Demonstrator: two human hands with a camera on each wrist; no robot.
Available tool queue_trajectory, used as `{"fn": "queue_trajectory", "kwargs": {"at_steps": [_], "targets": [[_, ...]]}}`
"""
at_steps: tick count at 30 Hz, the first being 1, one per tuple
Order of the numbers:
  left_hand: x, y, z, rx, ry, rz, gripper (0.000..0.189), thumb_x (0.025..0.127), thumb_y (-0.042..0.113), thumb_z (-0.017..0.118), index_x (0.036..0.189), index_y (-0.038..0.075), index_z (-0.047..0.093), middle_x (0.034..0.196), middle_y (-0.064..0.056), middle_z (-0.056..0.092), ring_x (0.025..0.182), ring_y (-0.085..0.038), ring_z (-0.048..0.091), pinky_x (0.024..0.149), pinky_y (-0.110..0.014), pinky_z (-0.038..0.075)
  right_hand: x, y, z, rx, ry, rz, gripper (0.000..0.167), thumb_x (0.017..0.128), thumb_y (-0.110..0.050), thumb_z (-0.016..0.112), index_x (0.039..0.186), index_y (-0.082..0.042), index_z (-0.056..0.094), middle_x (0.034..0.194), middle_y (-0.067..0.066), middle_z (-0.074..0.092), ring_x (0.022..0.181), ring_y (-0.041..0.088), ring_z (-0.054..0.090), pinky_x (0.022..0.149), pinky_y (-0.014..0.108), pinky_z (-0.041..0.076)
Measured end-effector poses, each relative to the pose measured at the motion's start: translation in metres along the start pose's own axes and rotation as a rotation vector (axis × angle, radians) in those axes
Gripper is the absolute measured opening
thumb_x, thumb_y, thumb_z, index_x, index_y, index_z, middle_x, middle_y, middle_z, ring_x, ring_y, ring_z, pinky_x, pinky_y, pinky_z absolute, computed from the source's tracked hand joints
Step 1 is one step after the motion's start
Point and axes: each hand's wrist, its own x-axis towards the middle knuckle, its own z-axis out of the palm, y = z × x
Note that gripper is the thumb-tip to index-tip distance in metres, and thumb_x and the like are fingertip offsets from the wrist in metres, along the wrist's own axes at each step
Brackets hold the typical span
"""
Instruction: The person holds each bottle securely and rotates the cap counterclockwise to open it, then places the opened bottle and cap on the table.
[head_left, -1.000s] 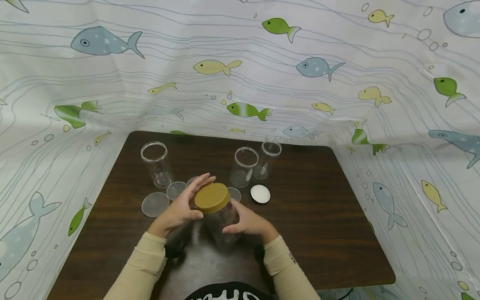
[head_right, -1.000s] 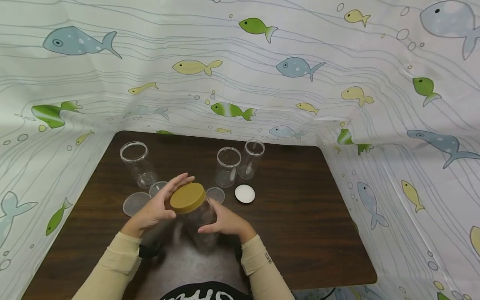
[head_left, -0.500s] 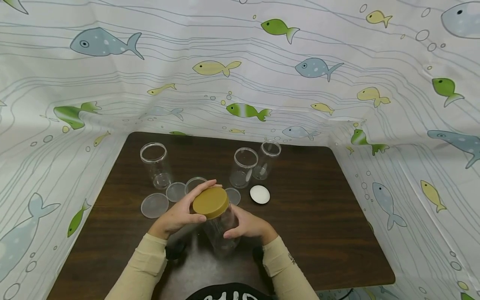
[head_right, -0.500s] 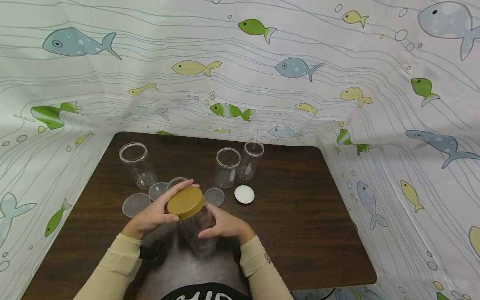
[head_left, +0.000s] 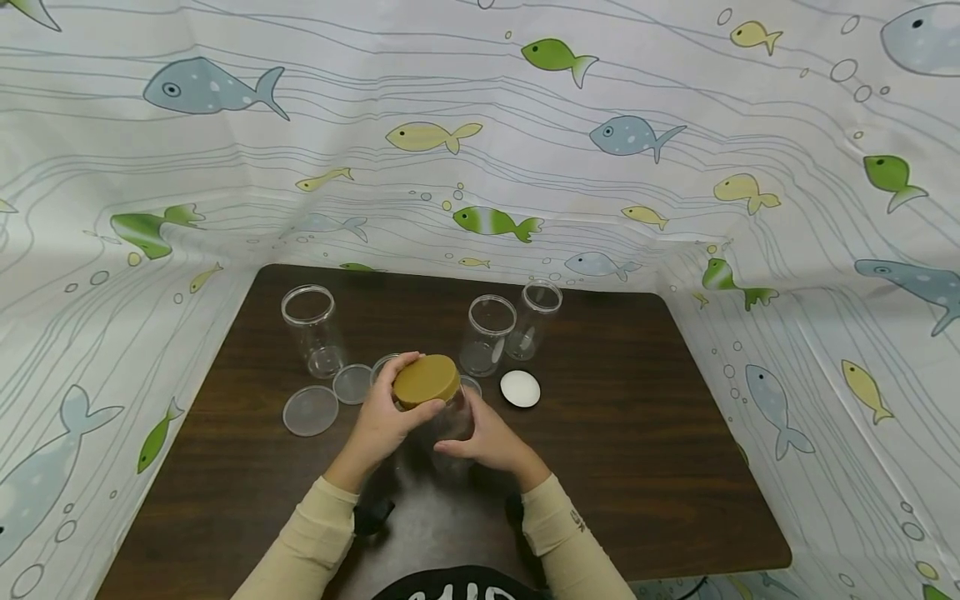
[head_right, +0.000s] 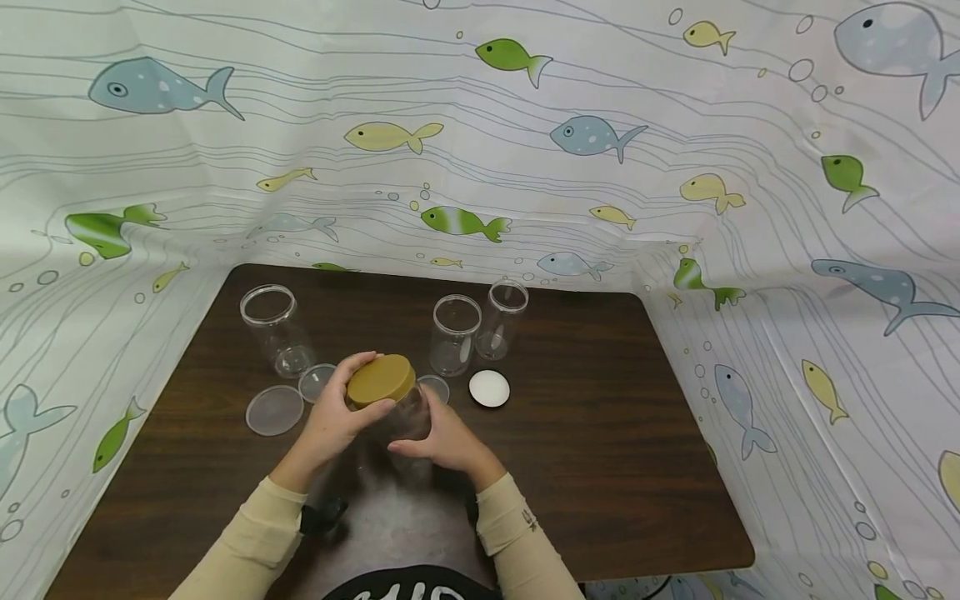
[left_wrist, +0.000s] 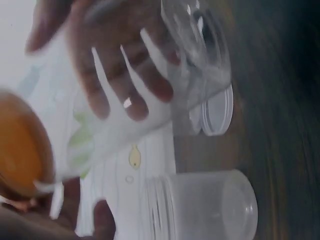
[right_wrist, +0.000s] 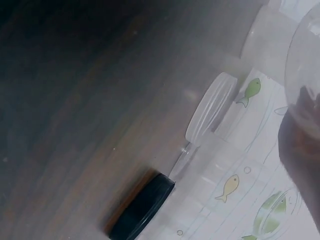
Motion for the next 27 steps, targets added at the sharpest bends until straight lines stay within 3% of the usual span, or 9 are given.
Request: {"fn": "queue_trajectory", "kwargs": {"at_steps": [5, 8, 11, 14, 18, 21, 24, 27], "targets": [[0.000, 0.004, 0.010, 0.071, 0.112, -0.098, 0.081, 0.085, 0.034, 0.084, 0.150, 0.014, 0.039, 0.143, -0.010, 0.046, 0.119, -0.030, 0.051, 0.097, -0.046, 0.043, 0.003, 0.002, 0.009, -0.066, 0.111, 0.022, 0.089, 0.082, -0.030, 0.087, 0.153, -0.017, 0.035, 0.144, 0.001, 0.052, 0.129, 0.017, 0.053, 0.105, 0.043, 0.045], [0.000, 0.003, 0.008, 0.038, 0.094, -0.091, 0.086, 0.085, 0.031, 0.084, 0.153, 0.013, 0.034, 0.149, -0.008, 0.042, 0.123, -0.028, 0.048, 0.100, -0.040, 0.042, 0.003, 0.001, 0.011, -0.076, 0.109, 0.030, 0.090, 0.082, -0.031, 0.087, 0.153, -0.015, 0.034, 0.145, 0.003, 0.051, 0.130, 0.017, 0.052, 0.105, 0.043, 0.044], [0.001, -0.002, -0.003, -0.071, 0.001, -0.025, 0.092, 0.087, 0.023, 0.082, 0.158, 0.010, 0.024, 0.154, -0.010, 0.036, 0.129, -0.024, 0.044, 0.101, -0.028, 0.042, 0.000, -0.001, 0.006, -0.042, 0.050, 0.034, 0.094, 0.083, -0.036, 0.085, 0.156, -0.014, 0.030, 0.148, 0.005, 0.048, 0.134, 0.020, 0.048, 0.108, 0.046, 0.041], [0.002, -0.010, -0.017, -0.209, -0.159, 0.073, 0.099, 0.089, 0.024, 0.081, 0.161, 0.008, 0.015, 0.159, -0.016, 0.029, 0.135, -0.019, 0.040, 0.100, -0.019, 0.042, -0.004, -0.004, -0.002, 0.005, -0.055, 0.042, 0.100, 0.084, -0.049, 0.080, 0.160, -0.015, 0.024, 0.155, 0.006, 0.041, 0.140, 0.021, 0.042, 0.112, 0.050, 0.037], [0.006, -0.018, -0.031, -0.316, -0.406, 0.194, 0.106, 0.087, 0.038, 0.082, 0.162, 0.007, 0.013, 0.162, -0.022, 0.023, 0.138, -0.017, 0.041, 0.103, -0.023, 0.043, -0.006, -0.004, -0.008, 0.081, -0.218, 0.023, 0.105, 0.083, -0.060, 0.076, 0.161, -0.018, 0.019, 0.158, 0.004, 0.036, 0.142, 0.018, 0.040, 0.115, 0.045, 0.034], [0.008, -0.022, -0.036, -0.388, -0.554, 0.234, 0.104, 0.086, 0.035, 0.082, 0.161, 0.005, 0.017, 0.163, -0.021, 0.023, 0.138, -0.020, 0.041, 0.107, -0.029, 0.042, -0.004, -0.002, -0.009, 0.148, -0.321, -0.024, 0.106, 0.083, -0.062, 0.075, 0.160, -0.016, 0.019, 0.157, 0.004, 0.036, 0.140, 0.016, 0.040, 0.116, 0.038, 0.032], [0.008, -0.025, -0.038, -0.438, -0.623, 0.232, 0.097, 0.087, 0.028, 0.082, 0.159, 0.002, 0.022, 0.161, -0.018, 0.031, 0.136, -0.024, 0.044, 0.107, -0.032, 0.042, -0.002, -0.001, -0.009, 0.200, -0.386, -0.071, 0.107, 0.083, -0.062, 0.075, 0.160, -0.014, 0.018, 0.157, 0.005, 0.036, 0.141, 0.016, 0.041, 0.116, 0.036, 0.032], [0.007, -0.024, -0.039, -0.432, -0.611, 0.209, 0.091, 0.088, 0.024, 0.081, 0.157, 0.002, 0.027, 0.155, -0.014, 0.040, 0.130, -0.024, 0.048, 0.103, -0.033, 0.045, -0.001, -0.001, -0.008, 0.216, -0.400, -0.092, 0.106, 0.084, -0.062, 0.074, 0.160, -0.015, 0.018, 0.157, 0.004, 0.037, 0.141, 0.016, 0.042, 0.116, 0.036, 0.032]]}}
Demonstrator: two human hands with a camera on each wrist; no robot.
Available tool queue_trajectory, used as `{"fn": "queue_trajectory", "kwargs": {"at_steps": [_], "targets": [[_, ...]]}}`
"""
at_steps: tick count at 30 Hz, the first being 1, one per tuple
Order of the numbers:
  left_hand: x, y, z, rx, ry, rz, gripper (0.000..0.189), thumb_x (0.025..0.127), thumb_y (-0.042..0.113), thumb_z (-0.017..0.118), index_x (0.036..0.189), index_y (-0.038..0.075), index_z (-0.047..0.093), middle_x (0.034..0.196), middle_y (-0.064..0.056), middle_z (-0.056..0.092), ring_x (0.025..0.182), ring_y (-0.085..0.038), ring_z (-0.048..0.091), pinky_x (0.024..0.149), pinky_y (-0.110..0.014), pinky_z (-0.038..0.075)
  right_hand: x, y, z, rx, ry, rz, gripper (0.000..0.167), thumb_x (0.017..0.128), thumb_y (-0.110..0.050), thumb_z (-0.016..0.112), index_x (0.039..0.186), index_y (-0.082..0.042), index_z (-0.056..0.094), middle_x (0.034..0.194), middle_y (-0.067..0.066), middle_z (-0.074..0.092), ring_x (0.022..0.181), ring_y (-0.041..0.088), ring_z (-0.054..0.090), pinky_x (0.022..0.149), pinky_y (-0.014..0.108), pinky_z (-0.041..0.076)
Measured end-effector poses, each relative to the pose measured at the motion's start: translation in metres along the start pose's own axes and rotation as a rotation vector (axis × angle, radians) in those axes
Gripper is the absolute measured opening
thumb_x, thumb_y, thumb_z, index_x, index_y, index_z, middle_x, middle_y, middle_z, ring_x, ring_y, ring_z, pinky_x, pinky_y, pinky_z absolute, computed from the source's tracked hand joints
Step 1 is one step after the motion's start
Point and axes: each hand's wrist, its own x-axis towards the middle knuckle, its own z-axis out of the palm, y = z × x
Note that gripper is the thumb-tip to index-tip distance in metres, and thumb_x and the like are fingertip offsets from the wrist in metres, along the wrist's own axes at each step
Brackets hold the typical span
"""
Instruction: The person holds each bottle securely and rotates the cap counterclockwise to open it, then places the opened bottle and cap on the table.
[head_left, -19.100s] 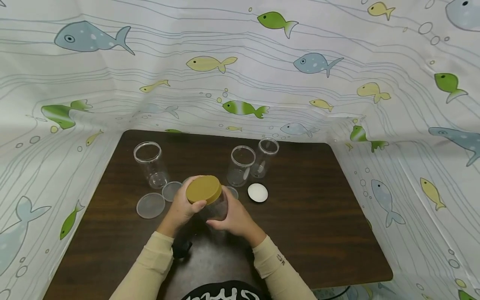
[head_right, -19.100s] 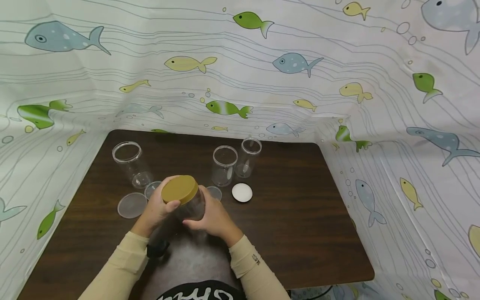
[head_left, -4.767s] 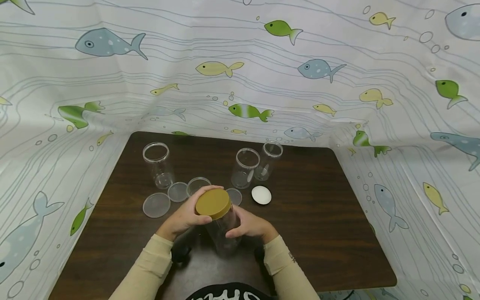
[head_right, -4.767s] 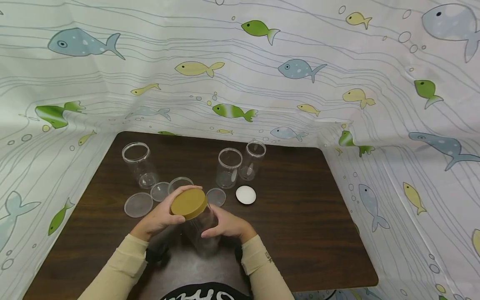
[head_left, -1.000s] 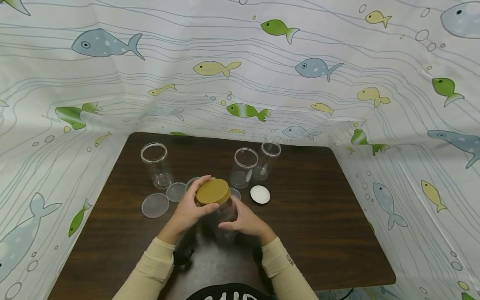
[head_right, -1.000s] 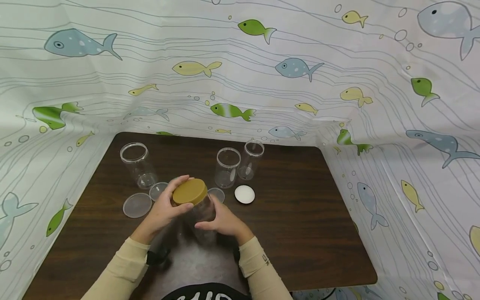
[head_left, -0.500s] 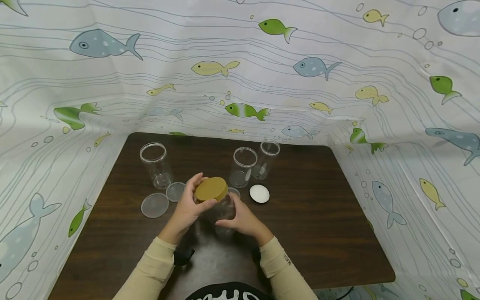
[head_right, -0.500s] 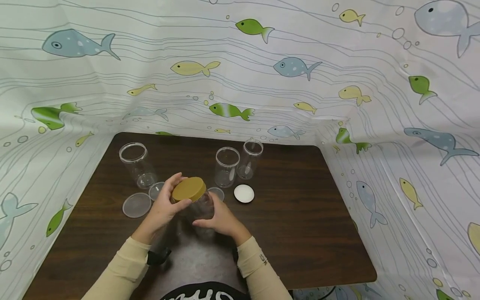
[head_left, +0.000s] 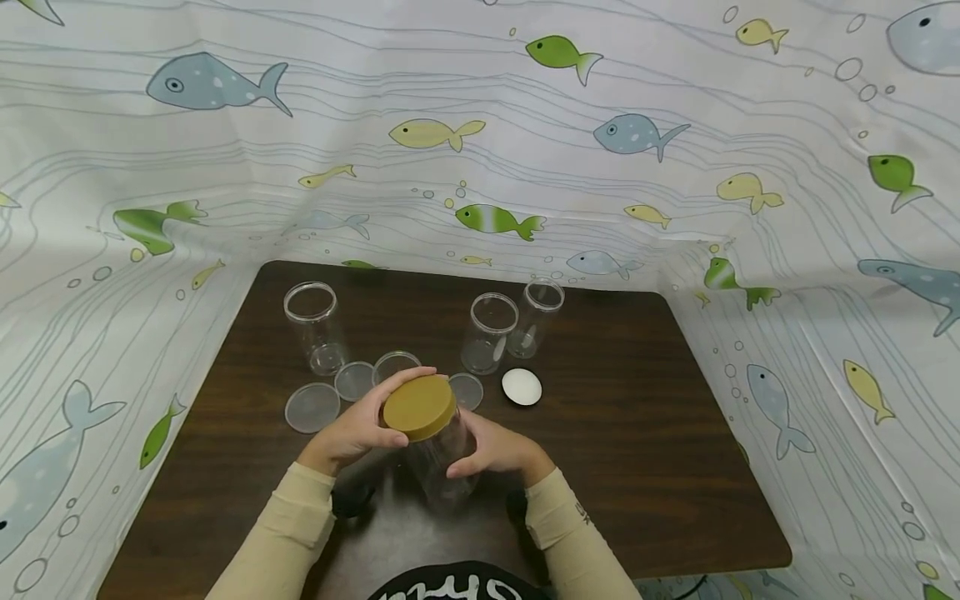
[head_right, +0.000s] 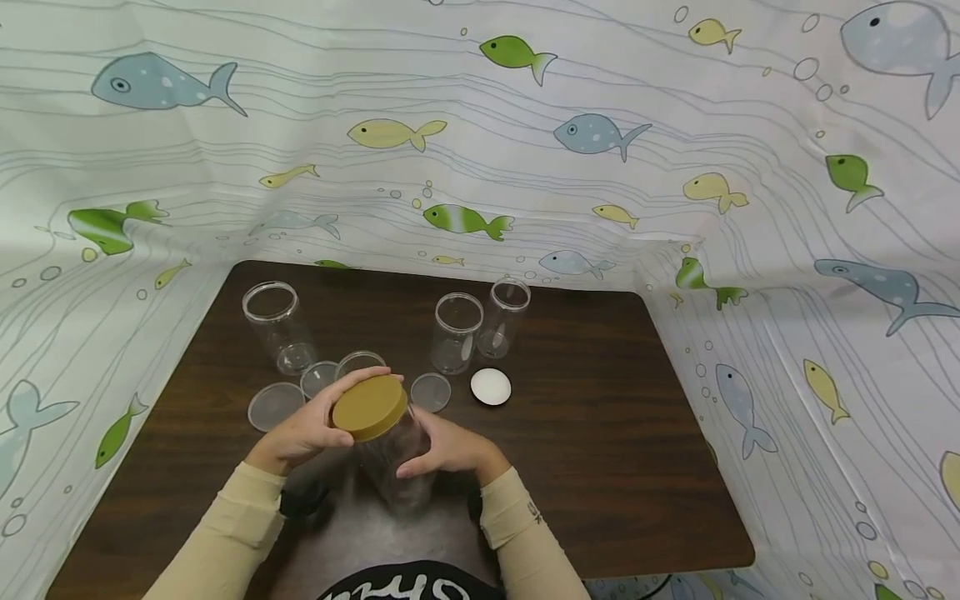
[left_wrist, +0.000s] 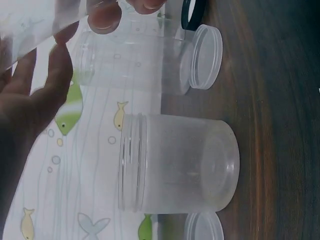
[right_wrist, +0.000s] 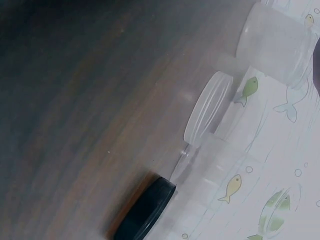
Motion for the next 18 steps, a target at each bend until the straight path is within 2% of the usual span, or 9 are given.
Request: {"fn": "queue_trajectory", "kwargs": {"at_steps": [2, 6, 12, 18], "targets": [[0.000, 0.001, 0.001, 0.027, 0.036, -0.020, 0.089, 0.088, 0.024, 0.081, 0.156, 0.003, 0.029, 0.152, -0.012, 0.044, 0.126, -0.023, 0.050, 0.099, -0.032, 0.048, 0.001, 0.000, 0.000, -0.004, 0.019, 0.000, 0.104, 0.084, -0.061, 0.074, 0.160, -0.016, 0.018, 0.157, 0.003, 0.037, 0.141, 0.017, 0.041, 0.116, 0.037, 0.032], [0.001, 0.003, 0.007, 0.102, 0.162, -0.064, 0.086, 0.087, 0.022, 0.082, 0.155, 0.004, 0.032, 0.144, -0.015, 0.045, 0.117, -0.025, 0.053, 0.093, -0.031, 0.051, 0.002, 0.000, 0.001, -0.049, 0.109, 0.024, 0.101, 0.085, -0.058, 0.075, 0.161, -0.023, 0.017, 0.157, 0.000, 0.037, 0.141, 0.016, 0.041, 0.116, 0.039, 0.032], [0.009, 0.004, 0.021, 0.279, 0.445, -0.186, 0.079, 0.087, 0.018, 0.082, 0.153, 0.011, 0.038, 0.135, -0.017, 0.048, 0.111, -0.030, 0.053, 0.089, -0.032, 0.051, 0.006, 0.001, 0.007, -0.161, 0.280, 0.091, 0.098, 0.086, -0.052, 0.077, 0.161, -0.025, 0.020, 0.156, -0.002, 0.039, 0.140, 0.016, 0.041, 0.113, 0.045, 0.037], [0.018, 0.004, 0.034, 0.443, 0.673, -0.301, 0.079, 0.086, 0.030, 0.083, 0.151, 0.014, 0.040, 0.141, -0.012, 0.047, 0.113, -0.030, 0.053, 0.092, -0.042, 0.046, 0.014, 0.004, 0.014, -0.260, 0.437, 0.124, 0.091, 0.084, -0.035, 0.084, 0.156, -0.018, 0.030, 0.150, 0.000, 0.047, 0.136, 0.017, 0.046, 0.109, 0.046, 0.041]]}}
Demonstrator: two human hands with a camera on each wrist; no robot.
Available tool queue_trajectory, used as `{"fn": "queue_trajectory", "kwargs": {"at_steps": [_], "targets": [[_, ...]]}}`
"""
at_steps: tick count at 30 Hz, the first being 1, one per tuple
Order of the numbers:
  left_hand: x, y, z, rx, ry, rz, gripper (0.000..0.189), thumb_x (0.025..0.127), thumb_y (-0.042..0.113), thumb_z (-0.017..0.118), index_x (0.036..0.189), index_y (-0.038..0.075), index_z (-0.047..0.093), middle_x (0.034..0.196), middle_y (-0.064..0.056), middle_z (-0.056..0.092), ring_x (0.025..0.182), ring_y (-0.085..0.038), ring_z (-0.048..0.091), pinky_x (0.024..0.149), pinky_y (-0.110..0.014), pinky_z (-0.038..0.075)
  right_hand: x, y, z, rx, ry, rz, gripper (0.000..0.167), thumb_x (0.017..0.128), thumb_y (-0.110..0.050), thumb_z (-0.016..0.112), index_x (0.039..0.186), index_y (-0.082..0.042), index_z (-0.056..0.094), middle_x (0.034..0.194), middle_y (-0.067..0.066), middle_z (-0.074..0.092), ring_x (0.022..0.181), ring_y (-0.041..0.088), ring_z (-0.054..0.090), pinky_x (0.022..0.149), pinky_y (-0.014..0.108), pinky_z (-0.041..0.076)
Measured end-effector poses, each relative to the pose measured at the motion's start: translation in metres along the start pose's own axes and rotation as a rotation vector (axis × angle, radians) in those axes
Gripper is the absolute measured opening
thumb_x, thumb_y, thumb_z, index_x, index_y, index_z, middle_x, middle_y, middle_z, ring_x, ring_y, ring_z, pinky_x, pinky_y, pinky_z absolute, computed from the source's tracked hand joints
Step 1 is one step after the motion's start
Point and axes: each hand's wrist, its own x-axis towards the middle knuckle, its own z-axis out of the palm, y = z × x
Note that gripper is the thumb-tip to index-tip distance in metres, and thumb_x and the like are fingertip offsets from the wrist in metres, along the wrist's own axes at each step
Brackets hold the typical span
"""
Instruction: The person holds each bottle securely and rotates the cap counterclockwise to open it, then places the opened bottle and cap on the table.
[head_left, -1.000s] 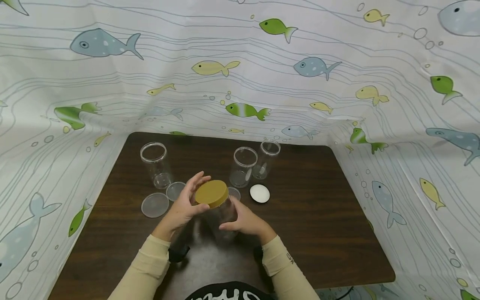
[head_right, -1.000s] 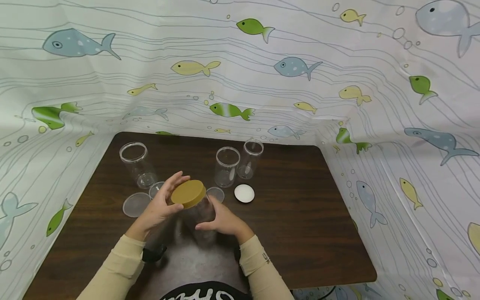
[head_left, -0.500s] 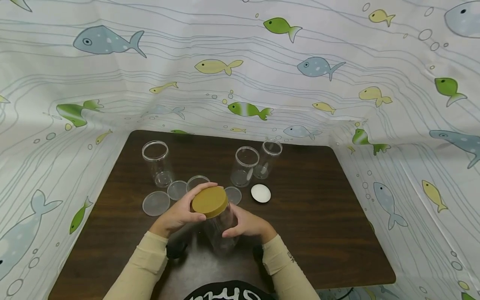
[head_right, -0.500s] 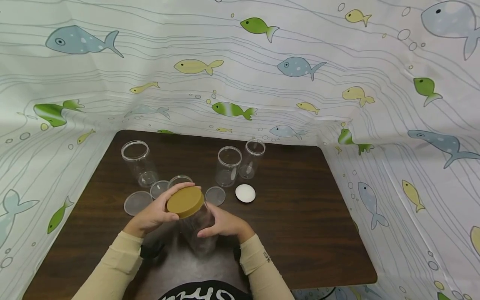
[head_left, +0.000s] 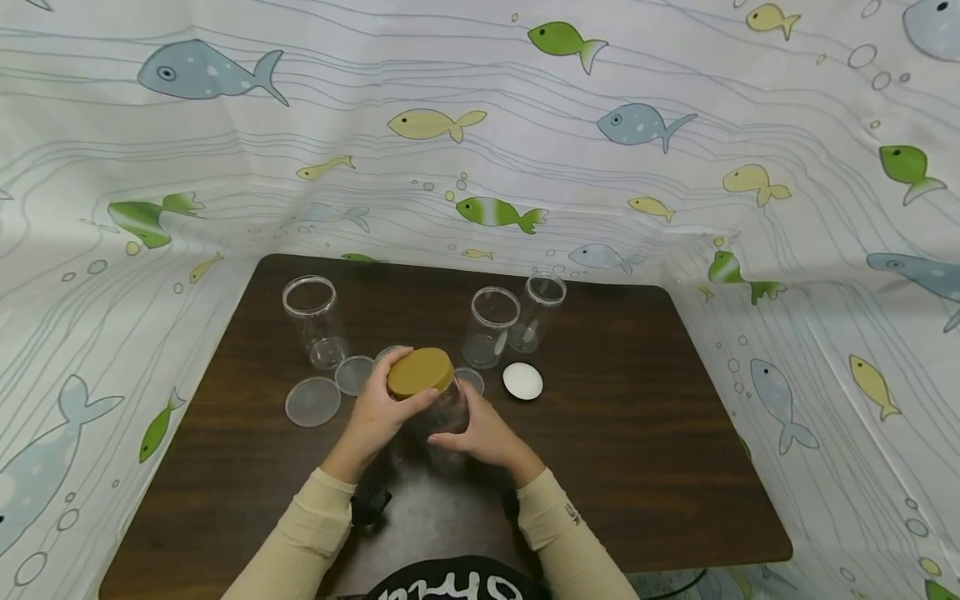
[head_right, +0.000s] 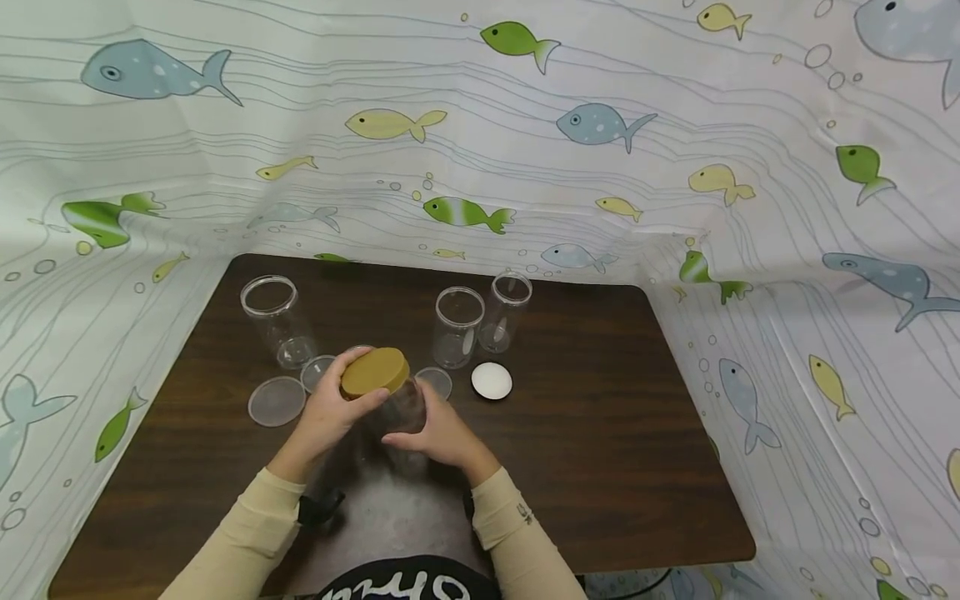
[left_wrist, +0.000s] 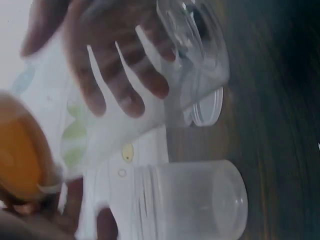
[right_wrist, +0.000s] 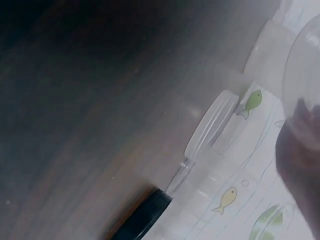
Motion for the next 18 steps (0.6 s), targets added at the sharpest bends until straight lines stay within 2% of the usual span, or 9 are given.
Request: {"fn": "queue_trajectory", "kwargs": {"at_steps": [5, 7, 8, 11, 14, 16, 18], "targets": [[0.001, 0.006, 0.009, 0.100, 0.132, -0.078, 0.085, 0.081, 0.044, 0.085, 0.147, 0.016, 0.040, 0.136, -0.010, 0.051, 0.113, -0.031, 0.054, 0.092, -0.045, 0.044, 0.002, -0.003, 0.009, -0.113, 0.108, 0.028, 0.089, 0.082, -0.038, 0.086, 0.151, -0.012, 0.037, 0.141, 0.003, 0.054, 0.126, 0.019, 0.055, 0.102, 0.044, 0.048], [0.001, 0.007, 0.010, 0.100, 0.134, -0.082, 0.089, 0.081, 0.042, 0.085, 0.150, 0.014, 0.037, 0.138, -0.011, 0.049, 0.116, -0.032, 0.053, 0.095, -0.046, 0.044, 0.003, -0.003, 0.010, -0.118, 0.121, 0.037, 0.090, 0.081, -0.039, 0.087, 0.150, -0.012, 0.037, 0.140, 0.003, 0.054, 0.125, 0.019, 0.055, 0.101, 0.043, 0.048], [0.002, 0.007, 0.008, 0.068, 0.110, -0.071, 0.091, 0.082, 0.039, 0.085, 0.152, 0.013, 0.033, 0.141, -0.012, 0.047, 0.118, -0.032, 0.051, 0.097, -0.045, 0.043, 0.002, -0.002, 0.010, -0.102, 0.113, 0.032, 0.090, 0.081, -0.039, 0.087, 0.151, -0.012, 0.037, 0.140, 0.003, 0.054, 0.126, 0.019, 0.055, 0.102, 0.043, 0.047], [0.003, 0.002, 0.000, -0.075, -0.013, 0.005, 0.095, 0.088, 0.030, 0.081, 0.159, 0.009, 0.021, 0.151, -0.015, 0.038, 0.125, -0.028, 0.048, 0.101, -0.034, 0.044, 0.000, 0.000, 0.003, 0.011, 0.035, 0.006, 0.093, 0.084, -0.039, 0.084, 0.156, -0.015, 0.030, 0.148, 0.004, 0.048, 0.134, 0.020, 0.048, 0.108, 0.046, 0.042], [0.006, -0.009, -0.010, -0.253, -0.208, 0.129, 0.101, 0.091, 0.032, 0.079, 0.161, 0.006, 0.012, 0.158, -0.020, 0.028, 0.130, -0.021, 0.046, 0.100, -0.022, 0.044, -0.004, 0.001, -0.006, 0.109, -0.090, -0.002, 0.101, 0.085, -0.050, 0.079, 0.161, -0.021, 0.020, 0.159, 0.002, 0.036, 0.144, 0.020, 0.037, 0.114, 0.050, 0.034], [0.009, -0.015, -0.016, -0.337, -0.341, 0.209, 0.105, 0.089, 0.040, 0.079, 0.161, 0.004, 0.011, 0.160, -0.023, 0.026, 0.132, -0.018, 0.046, 0.100, -0.022, 0.045, -0.006, 0.001, -0.010, 0.152, -0.177, -0.020, 0.106, 0.085, -0.057, 0.076, 0.163, -0.023, 0.013, 0.164, 0.002, 0.028, 0.148, 0.020, 0.031, 0.117, 0.050, 0.030], [0.011, -0.022, -0.020, -0.390, -0.469, 0.267, 0.108, 0.088, 0.046, 0.079, 0.161, 0.002, 0.012, 0.161, -0.022, 0.025, 0.134, -0.017, 0.046, 0.103, -0.024, 0.044, -0.008, 0.001, -0.012, 0.189, -0.251, -0.040, 0.109, 0.084, -0.063, 0.074, 0.163, -0.024, 0.010, 0.164, 0.001, 0.026, 0.148, 0.018, 0.031, 0.118, 0.046, 0.029]]}}
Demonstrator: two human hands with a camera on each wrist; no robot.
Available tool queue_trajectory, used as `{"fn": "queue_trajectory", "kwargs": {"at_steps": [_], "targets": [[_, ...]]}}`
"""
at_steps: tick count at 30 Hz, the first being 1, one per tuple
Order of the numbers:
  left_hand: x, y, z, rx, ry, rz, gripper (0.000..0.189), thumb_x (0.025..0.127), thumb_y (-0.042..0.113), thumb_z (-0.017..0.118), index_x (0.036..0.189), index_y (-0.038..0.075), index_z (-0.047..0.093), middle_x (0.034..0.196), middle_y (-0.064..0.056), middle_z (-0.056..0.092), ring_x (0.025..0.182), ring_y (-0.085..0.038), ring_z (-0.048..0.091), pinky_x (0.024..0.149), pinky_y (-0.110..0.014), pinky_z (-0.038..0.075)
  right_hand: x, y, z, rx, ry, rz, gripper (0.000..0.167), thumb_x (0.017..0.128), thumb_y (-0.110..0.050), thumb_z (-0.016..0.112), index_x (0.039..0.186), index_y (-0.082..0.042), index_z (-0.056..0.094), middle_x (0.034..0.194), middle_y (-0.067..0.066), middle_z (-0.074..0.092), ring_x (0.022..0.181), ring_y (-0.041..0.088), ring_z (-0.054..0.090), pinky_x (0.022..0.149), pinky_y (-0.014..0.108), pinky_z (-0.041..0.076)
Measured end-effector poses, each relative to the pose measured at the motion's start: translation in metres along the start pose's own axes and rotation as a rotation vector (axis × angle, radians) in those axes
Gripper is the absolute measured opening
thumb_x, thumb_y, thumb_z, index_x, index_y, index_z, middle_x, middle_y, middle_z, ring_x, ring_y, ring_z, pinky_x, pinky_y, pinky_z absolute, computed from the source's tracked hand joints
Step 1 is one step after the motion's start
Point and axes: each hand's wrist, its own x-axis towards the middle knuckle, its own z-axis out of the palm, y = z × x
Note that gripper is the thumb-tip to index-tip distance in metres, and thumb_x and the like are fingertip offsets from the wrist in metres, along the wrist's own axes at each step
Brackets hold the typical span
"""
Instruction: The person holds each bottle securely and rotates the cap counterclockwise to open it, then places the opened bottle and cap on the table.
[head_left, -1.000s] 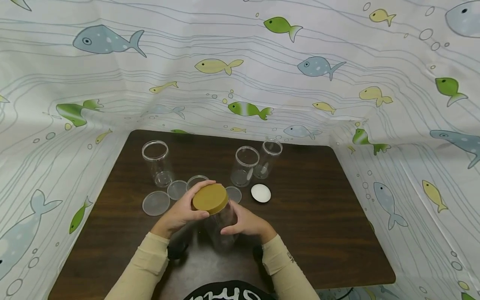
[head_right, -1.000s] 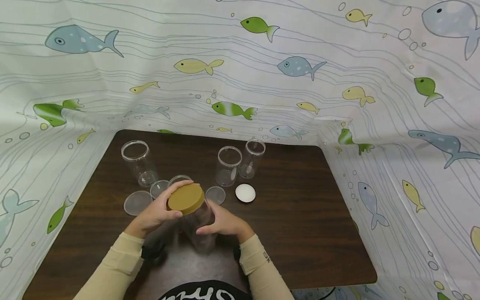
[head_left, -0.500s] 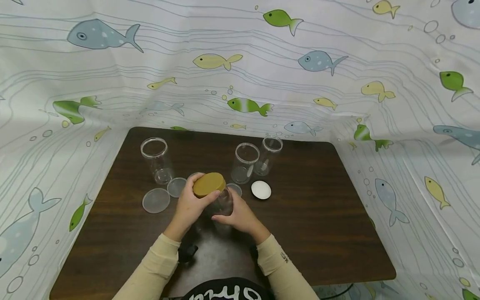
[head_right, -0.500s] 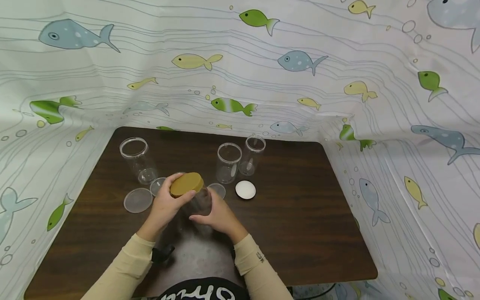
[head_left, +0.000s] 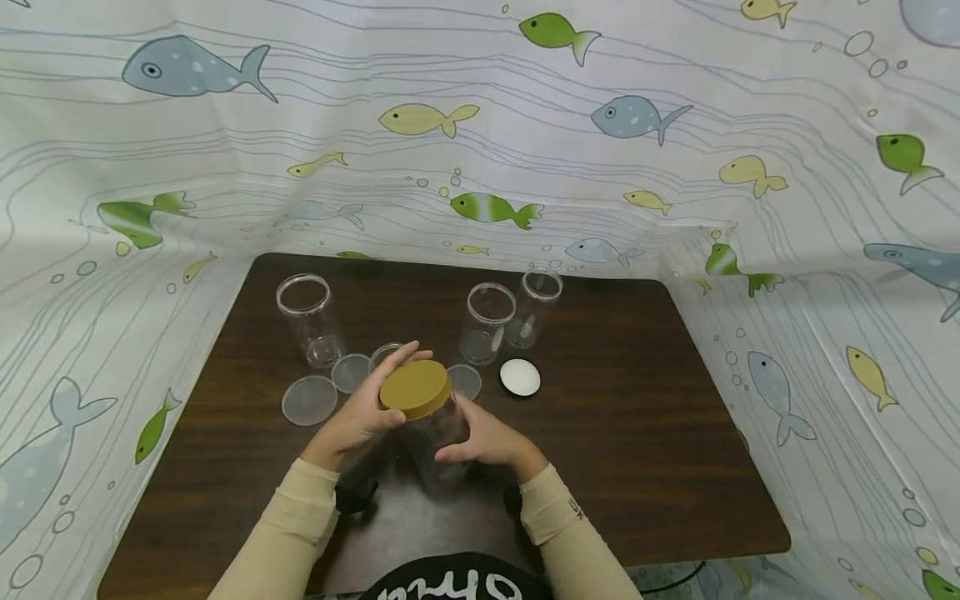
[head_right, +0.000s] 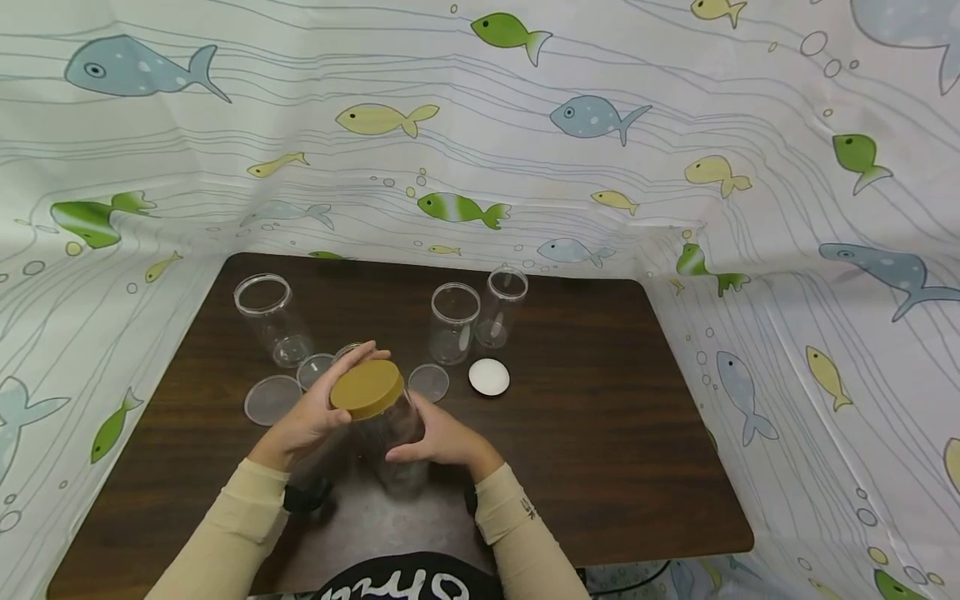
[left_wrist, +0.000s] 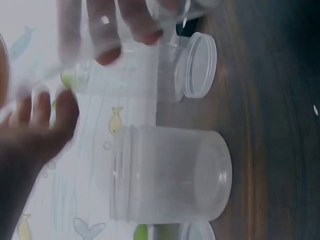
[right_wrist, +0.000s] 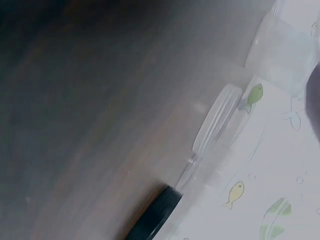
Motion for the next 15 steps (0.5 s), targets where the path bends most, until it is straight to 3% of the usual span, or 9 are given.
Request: {"fn": "queue_trajectory", "kwargs": {"at_steps": [3, 6, 11, 15], "targets": [[-0.003, -0.003, -0.005, -0.075, -0.129, 0.005, 0.104, 0.088, 0.044, 0.079, 0.160, 0.001, 0.018, 0.160, -0.015, 0.034, 0.135, -0.018, 0.047, 0.106, -0.029, 0.043, 0.001, 0.000, -0.001, 0.074, -0.088, -0.052, 0.109, 0.084, -0.063, 0.073, 0.163, -0.021, 0.011, 0.160, 0.004, 0.033, 0.143, 0.017, 0.038, 0.117, 0.039, 0.031], [-0.005, -0.004, -0.006, -0.100, -0.146, -0.032, 0.090, 0.090, 0.037, 0.079, 0.158, 0.004, 0.028, 0.150, -0.007, 0.046, 0.129, -0.019, 0.050, 0.106, -0.032, 0.043, 0.001, 0.000, -0.002, 0.117, -0.122, -0.080, 0.106, 0.084, -0.062, 0.074, 0.161, -0.019, 0.015, 0.155, 0.006, 0.039, 0.139, 0.017, 0.044, 0.115, 0.036, 0.034], [-0.006, -0.003, 0.000, -0.077, -0.030, -0.101, 0.079, 0.092, 0.025, 0.077, 0.154, 0.005, 0.031, 0.138, -0.006, 0.051, 0.119, -0.018, 0.052, 0.099, -0.031, 0.046, 0.002, 0.000, -0.001, 0.089, -0.067, -0.050, 0.102, 0.085, -0.059, 0.075, 0.160, -0.021, 0.018, 0.155, 0.003, 0.039, 0.140, 0.017, 0.041, 0.116, 0.038, 0.033], [-0.003, -0.001, 0.011, 0.006, 0.153, -0.143, 0.077, 0.091, 0.018, 0.076, 0.153, 0.003, 0.031, 0.135, -0.009, 0.051, 0.116, -0.020, 0.053, 0.095, -0.030, 0.048, 0.003, 0.001, 0.002, 0.003, 0.066, 0.004, 0.099, 0.085, -0.053, 0.078, 0.160, -0.023, 0.020, 0.155, 0.000, 0.038, 0.140, 0.015, 0.041, 0.113, 0.041, 0.036]]}}
